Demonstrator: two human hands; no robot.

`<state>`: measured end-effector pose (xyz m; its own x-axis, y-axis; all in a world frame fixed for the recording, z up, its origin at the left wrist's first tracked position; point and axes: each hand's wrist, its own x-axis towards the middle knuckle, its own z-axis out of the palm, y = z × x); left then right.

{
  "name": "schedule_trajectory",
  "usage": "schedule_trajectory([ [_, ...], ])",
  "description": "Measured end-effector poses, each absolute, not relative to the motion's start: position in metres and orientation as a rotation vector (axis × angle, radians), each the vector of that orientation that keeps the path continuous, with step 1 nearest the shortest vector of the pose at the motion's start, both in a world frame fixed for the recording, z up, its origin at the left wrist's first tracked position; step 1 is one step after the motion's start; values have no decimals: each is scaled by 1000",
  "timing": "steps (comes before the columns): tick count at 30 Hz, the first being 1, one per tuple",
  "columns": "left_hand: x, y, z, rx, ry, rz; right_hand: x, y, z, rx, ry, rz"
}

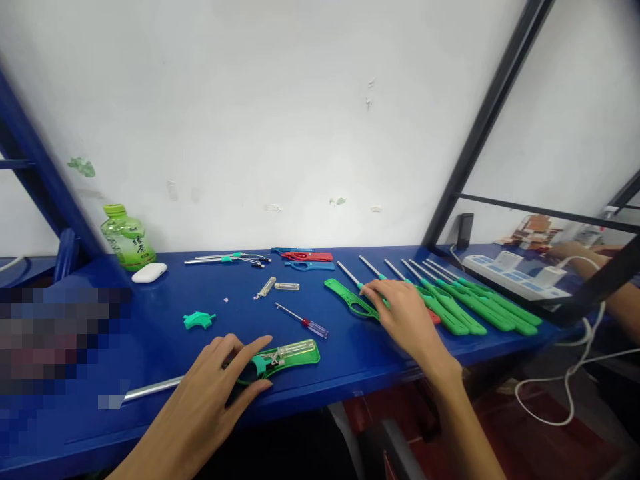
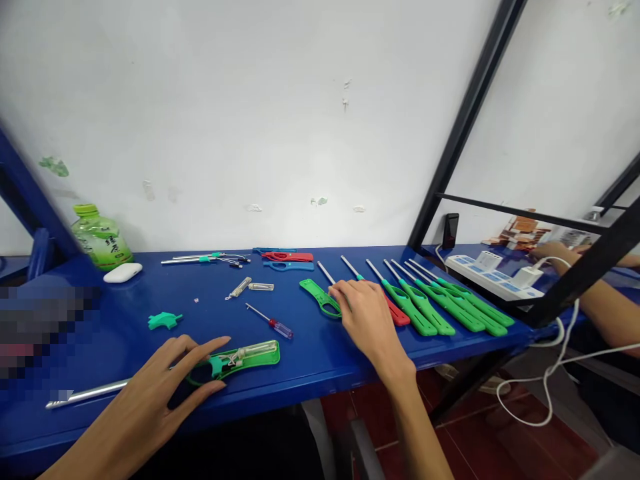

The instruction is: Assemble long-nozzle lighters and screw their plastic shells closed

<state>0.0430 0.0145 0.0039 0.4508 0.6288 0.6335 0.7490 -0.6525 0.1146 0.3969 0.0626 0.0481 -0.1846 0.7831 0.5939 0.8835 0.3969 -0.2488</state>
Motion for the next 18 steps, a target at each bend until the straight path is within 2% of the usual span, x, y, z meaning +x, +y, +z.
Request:
schedule_trajectory([
  [8,38,20,-2,-2500,-1209,-1009,394,82,69,-1610,-2188,-250],
  [18,36,14,-7,-2511,-1295,-985,345,112,47,-1719,-2342,-145],
])
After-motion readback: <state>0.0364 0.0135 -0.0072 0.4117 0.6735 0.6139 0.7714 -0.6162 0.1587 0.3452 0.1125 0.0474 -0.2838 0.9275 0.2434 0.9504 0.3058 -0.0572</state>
